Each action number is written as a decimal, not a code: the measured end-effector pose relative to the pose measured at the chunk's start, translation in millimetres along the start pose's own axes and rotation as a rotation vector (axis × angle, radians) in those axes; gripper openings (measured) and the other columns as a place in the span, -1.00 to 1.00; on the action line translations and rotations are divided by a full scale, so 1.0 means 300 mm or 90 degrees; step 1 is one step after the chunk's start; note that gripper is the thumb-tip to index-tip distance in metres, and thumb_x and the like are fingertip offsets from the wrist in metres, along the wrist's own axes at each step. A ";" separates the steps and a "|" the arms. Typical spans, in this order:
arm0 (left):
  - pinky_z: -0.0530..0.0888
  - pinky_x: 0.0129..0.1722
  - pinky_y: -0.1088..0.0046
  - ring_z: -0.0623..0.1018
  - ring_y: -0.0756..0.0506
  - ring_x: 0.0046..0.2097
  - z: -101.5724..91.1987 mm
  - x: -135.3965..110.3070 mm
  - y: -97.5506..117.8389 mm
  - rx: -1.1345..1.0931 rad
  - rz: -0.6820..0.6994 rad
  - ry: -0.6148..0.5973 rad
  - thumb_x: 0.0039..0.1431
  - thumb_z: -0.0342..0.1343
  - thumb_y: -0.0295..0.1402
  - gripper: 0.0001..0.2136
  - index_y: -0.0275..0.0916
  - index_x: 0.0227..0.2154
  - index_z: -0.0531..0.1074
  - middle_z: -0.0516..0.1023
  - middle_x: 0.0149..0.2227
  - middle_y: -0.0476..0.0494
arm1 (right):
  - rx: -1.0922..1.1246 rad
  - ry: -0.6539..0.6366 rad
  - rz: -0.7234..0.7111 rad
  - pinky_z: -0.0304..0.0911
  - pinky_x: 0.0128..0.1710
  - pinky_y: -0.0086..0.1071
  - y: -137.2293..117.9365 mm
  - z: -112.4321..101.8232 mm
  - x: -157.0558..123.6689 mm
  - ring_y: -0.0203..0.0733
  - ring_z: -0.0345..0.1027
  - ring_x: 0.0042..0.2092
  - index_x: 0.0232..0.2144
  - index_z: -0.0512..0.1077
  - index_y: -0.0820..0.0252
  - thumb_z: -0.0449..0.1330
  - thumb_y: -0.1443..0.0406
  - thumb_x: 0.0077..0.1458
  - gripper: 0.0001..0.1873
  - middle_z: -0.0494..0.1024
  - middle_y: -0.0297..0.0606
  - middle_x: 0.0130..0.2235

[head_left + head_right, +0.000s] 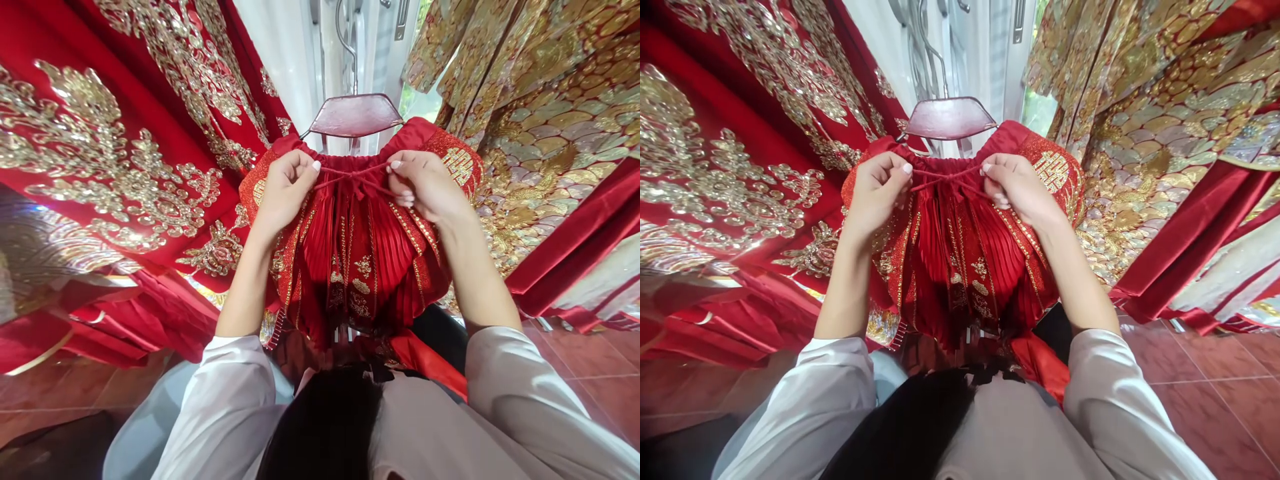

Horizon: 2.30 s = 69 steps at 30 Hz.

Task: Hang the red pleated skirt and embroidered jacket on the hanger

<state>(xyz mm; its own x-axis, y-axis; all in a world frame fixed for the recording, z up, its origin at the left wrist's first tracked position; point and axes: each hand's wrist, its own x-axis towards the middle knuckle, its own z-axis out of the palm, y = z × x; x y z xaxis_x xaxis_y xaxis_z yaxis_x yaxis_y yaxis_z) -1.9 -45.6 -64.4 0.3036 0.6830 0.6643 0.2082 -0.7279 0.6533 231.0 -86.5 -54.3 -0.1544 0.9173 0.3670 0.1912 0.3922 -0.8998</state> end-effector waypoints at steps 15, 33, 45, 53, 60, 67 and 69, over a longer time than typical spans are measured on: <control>0.44 -0.23 0.33 0.40 -0.04 -0.31 -0.216 0.265 -0.055 0.132 0.027 -0.213 -0.01 0.05 0.24 -0.41 -0.30 -0.35 0.45 0.50 -0.40 -0.14 | -0.475 0.171 -0.130 0.06 -0.38 -0.49 -0.077 -0.202 0.069 -0.42 0.14 -0.45 -0.59 0.30 0.23 0.20 0.34 0.08 -0.77 0.35 -0.36 -0.51; -0.04 -0.49 0.35 0.00 0.06 -0.52 -0.181 0.089 -0.040 0.322 0.036 0.011 0.05 -0.12 0.28 -0.38 -0.24 -0.68 0.10 -0.01 -0.62 0.01 | -0.501 0.154 -0.290 0.13 -0.26 -0.41 0.058 -0.314 0.034 -0.28 0.34 -0.34 -0.24 0.56 0.18 0.08 0.12 0.16 -0.66 0.55 -0.15 -0.33; 0.29 -0.46 0.46 0.27 0.14 -0.50 -0.256 0.187 -0.114 0.021 -0.230 -0.195 -0.16 0.04 0.24 -0.41 -0.32 -0.63 0.29 0.25 -0.68 0.04 | -0.216 0.372 -0.272 0.08 -0.38 -0.42 0.164 -0.261 -0.016 -0.36 0.14 -0.50 -0.53 0.50 0.21 0.04 0.33 0.15 -0.70 0.43 -0.27 -0.52; 0.44 -0.36 0.45 0.36 0.14 -0.43 -0.289 0.172 -0.078 0.053 -0.145 -0.317 -0.06 0.14 0.14 -0.45 -0.39 -0.42 0.42 0.33 -0.62 0.06 | -0.504 0.075 -0.013 -0.18 -0.52 -0.46 -0.066 -0.329 0.032 -0.57 -0.07 -0.58 -0.60 0.40 0.30 0.24 0.24 0.01 -0.74 0.16 -0.54 -0.68; 0.28 -0.38 0.65 0.14 0.29 -0.50 -0.281 0.148 -0.071 0.117 -0.070 -0.139 0.12 0.00 0.01 -0.47 -0.34 -0.71 0.08 0.05 -0.64 0.16 | -0.526 0.068 -0.198 -0.22 -0.48 -0.39 -0.022 -0.217 0.088 -0.44 -0.25 -0.52 -0.67 -0.06 0.20 0.04 0.29 0.24 -0.50 -0.10 -0.42 -0.59; 0.19 -0.06 -0.10 0.40 -0.13 -0.03 -0.256 0.113 -0.049 0.168 -0.151 0.002 0.23 -0.25 -0.33 -0.58 -0.57 -0.64 0.15 0.01 -0.53 0.14 | -0.555 0.161 -0.308 -0.04 -0.27 -0.44 0.042 -0.231 0.067 -0.39 0.03 -0.43 -0.51 0.32 0.22 -0.05 0.09 0.27 -0.58 0.19 -0.36 -0.50; 0.15 -0.04 -0.18 0.42 -0.19 0.00 -0.253 0.109 -0.048 0.193 -0.151 -0.041 0.23 -0.24 -0.24 -0.54 -0.56 -0.61 0.20 0.05 -0.54 0.15 | -0.518 0.138 -0.338 -0.02 -0.31 -0.46 0.041 -0.232 0.055 -0.39 0.08 -0.42 -0.41 0.44 0.26 -0.04 0.08 0.27 -0.57 0.24 -0.34 -0.48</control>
<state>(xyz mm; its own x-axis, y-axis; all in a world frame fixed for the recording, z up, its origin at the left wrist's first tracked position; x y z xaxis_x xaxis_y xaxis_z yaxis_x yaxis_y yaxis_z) -65.6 -8.2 -24.5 0.2698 0.8363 0.4772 0.5426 -0.5415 0.6422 298.3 -61.8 -42.8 -0.2484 0.5697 0.7834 0.7670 0.6096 -0.2002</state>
